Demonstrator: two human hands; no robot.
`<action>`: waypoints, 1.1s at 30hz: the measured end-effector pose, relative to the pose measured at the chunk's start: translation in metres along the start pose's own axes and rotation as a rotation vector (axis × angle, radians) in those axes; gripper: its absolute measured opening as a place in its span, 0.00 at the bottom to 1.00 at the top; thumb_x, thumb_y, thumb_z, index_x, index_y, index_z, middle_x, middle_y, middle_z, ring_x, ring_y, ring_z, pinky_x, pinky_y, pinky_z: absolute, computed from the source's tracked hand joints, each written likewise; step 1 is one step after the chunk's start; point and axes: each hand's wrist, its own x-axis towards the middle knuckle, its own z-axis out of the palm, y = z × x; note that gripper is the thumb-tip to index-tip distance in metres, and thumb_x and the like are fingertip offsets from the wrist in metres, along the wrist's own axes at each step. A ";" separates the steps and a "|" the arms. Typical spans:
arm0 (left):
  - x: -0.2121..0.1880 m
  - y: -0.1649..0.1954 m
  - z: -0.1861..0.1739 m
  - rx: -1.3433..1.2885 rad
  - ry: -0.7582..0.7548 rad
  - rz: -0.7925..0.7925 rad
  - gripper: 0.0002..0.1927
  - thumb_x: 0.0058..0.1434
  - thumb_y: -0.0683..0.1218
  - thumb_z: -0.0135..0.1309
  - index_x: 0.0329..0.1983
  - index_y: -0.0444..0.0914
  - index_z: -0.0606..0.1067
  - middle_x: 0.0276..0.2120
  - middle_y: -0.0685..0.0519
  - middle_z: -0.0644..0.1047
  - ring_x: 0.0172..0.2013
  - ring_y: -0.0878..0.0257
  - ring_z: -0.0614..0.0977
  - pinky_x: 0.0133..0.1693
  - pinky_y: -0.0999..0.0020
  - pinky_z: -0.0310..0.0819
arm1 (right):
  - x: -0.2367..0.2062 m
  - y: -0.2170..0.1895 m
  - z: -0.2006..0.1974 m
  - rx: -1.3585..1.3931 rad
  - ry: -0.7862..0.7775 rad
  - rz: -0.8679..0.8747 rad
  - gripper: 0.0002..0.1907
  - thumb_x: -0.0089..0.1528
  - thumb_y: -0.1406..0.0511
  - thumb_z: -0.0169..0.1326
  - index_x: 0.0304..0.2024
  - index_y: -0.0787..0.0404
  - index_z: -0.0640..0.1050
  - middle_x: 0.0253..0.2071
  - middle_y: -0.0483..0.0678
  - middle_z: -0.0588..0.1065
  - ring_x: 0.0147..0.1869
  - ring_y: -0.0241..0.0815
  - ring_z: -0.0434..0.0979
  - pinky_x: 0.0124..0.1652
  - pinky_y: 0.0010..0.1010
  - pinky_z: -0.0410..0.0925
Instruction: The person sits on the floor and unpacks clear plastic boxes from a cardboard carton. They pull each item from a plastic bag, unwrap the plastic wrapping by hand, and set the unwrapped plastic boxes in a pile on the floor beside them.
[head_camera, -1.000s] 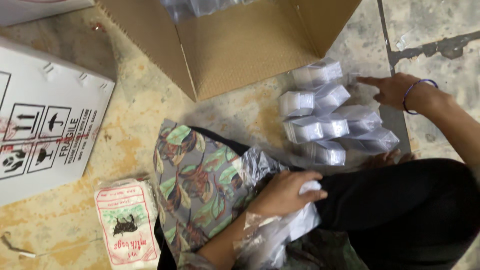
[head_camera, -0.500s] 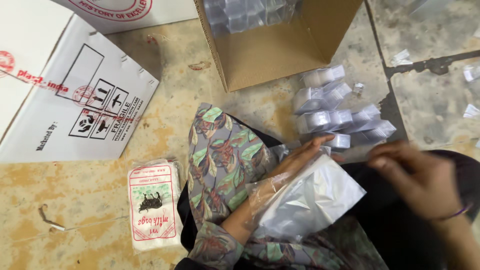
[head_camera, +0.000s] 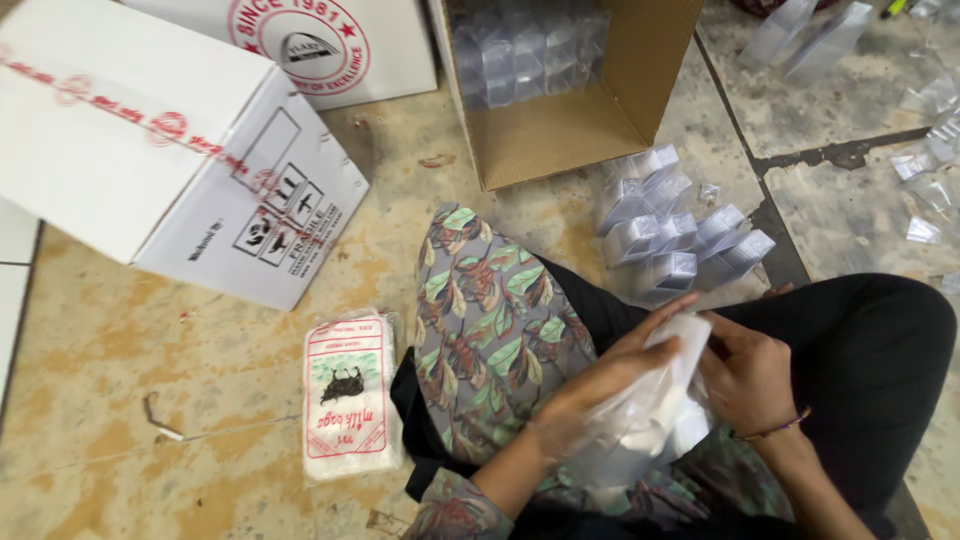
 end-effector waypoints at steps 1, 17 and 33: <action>0.002 0.000 0.004 0.036 0.015 0.032 0.37 0.71 0.56 0.51 0.80 0.43 0.57 0.64 0.58 0.69 0.56 0.71 0.72 0.56 0.75 0.68 | -0.003 -0.006 0.000 0.013 0.031 0.004 0.15 0.58 0.69 0.58 0.49 0.62 0.81 0.30 0.53 0.79 0.29 0.33 0.79 0.32 0.30 0.71; -0.026 -0.005 0.012 0.139 0.229 0.231 0.21 0.67 0.49 0.63 0.53 0.28 0.78 0.42 0.53 0.81 0.41 0.69 0.80 0.44 0.73 0.75 | -0.064 -0.044 -0.020 0.353 0.296 -0.175 0.04 0.76 0.75 0.60 0.46 0.72 0.77 0.37 0.47 0.78 0.38 0.26 0.74 0.38 0.17 0.67; -0.015 0.018 -0.026 -0.010 0.372 0.259 0.14 0.61 0.40 0.64 0.48 0.36 0.75 0.34 0.54 0.79 0.31 0.66 0.79 0.31 0.70 0.72 | -0.030 -0.007 0.003 1.250 0.021 0.142 0.04 0.72 0.76 0.50 0.48 0.69 0.76 0.43 0.46 0.77 0.44 0.34 0.77 0.45 0.23 0.70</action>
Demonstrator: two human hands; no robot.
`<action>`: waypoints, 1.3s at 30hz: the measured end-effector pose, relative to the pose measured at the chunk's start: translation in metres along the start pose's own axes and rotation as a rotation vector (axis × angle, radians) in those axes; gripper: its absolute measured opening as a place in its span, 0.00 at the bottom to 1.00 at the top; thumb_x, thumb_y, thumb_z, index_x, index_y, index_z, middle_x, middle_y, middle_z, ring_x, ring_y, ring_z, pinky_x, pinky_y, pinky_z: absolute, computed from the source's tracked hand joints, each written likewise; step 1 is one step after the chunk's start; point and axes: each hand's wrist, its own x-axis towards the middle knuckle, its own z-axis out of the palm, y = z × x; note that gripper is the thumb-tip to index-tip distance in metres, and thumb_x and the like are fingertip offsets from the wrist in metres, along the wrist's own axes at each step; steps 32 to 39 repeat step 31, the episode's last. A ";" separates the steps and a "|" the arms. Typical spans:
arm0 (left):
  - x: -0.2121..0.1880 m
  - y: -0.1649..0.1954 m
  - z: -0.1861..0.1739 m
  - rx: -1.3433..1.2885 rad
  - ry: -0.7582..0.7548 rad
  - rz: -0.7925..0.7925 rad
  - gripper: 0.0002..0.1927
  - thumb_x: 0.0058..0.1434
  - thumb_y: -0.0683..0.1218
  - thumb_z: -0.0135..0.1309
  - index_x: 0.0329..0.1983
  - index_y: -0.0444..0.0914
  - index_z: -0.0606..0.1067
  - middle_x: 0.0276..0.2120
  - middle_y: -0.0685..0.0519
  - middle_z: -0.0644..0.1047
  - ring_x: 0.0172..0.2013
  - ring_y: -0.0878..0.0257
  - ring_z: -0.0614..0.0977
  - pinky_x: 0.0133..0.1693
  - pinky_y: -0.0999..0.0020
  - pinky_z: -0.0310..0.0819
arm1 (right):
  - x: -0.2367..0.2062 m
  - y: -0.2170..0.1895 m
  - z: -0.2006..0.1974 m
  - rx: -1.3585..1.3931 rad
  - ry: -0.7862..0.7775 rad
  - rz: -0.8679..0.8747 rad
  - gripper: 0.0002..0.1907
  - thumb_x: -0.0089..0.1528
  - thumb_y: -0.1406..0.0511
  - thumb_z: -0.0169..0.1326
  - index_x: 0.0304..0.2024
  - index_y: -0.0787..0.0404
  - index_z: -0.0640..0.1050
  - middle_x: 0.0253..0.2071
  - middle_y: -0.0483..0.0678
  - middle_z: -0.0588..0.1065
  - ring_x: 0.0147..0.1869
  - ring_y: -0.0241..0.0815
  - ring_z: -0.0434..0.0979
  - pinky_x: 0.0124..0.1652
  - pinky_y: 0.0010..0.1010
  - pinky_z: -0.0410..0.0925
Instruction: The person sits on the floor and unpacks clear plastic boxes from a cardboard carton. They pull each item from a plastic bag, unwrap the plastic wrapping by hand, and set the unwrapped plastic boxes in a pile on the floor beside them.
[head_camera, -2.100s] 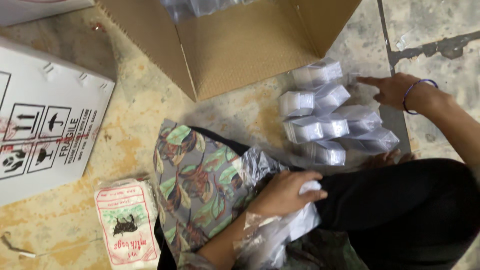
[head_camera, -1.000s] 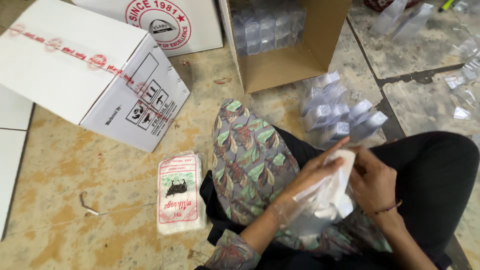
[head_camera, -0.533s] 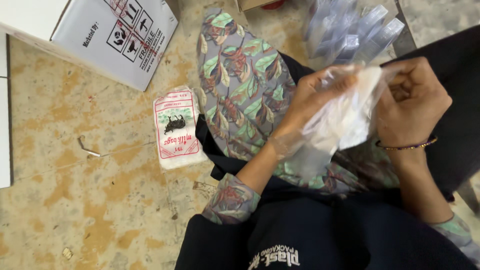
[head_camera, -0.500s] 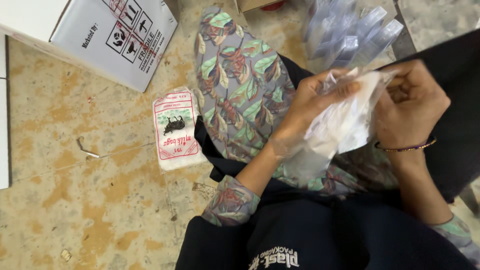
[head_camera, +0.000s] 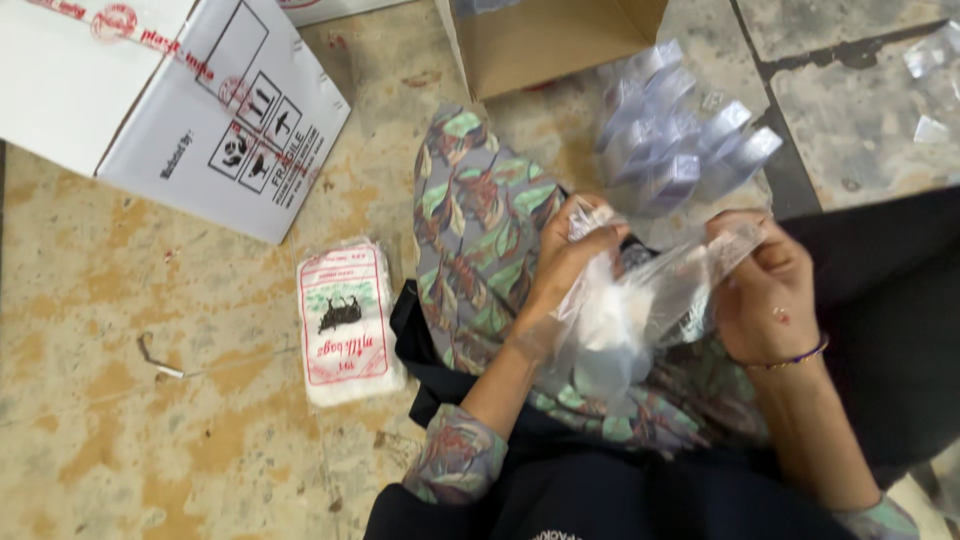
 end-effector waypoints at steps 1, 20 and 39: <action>0.000 0.006 0.003 0.041 0.017 -0.030 0.14 0.62 0.41 0.64 0.49 0.36 0.76 0.35 0.55 0.78 0.30 0.67 0.77 0.28 0.71 0.69 | 0.004 0.000 0.002 0.002 0.019 0.019 0.07 0.70 0.76 0.49 0.50 0.69 0.76 0.46 0.46 0.77 0.45 0.33 0.77 0.47 0.22 0.70; 0.016 -0.043 -0.024 -0.178 -0.163 -0.397 0.09 0.70 0.47 0.60 0.42 0.38 0.74 0.27 0.56 0.75 0.19 0.70 0.71 0.19 0.73 0.62 | 0.037 0.014 -0.006 -0.723 0.202 0.148 0.13 0.75 0.65 0.50 0.45 0.67 0.82 0.28 0.47 0.73 0.32 0.33 0.67 0.34 0.27 0.63; 0.043 -0.064 -0.020 0.328 -0.369 -0.514 0.14 0.69 0.48 0.62 0.50 0.33 0.81 0.42 0.53 0.82 0.46 0.67 0.81 0.53 0.69 0.76 | 0.063 0.008 -0.123 0.800 -0.114 0.534 0.18 0.81 0.58 0.45 0.50 0.68 0.75 0.34 0.47 0.72 0.40 0.40 0.65 0.43 0.30 0.61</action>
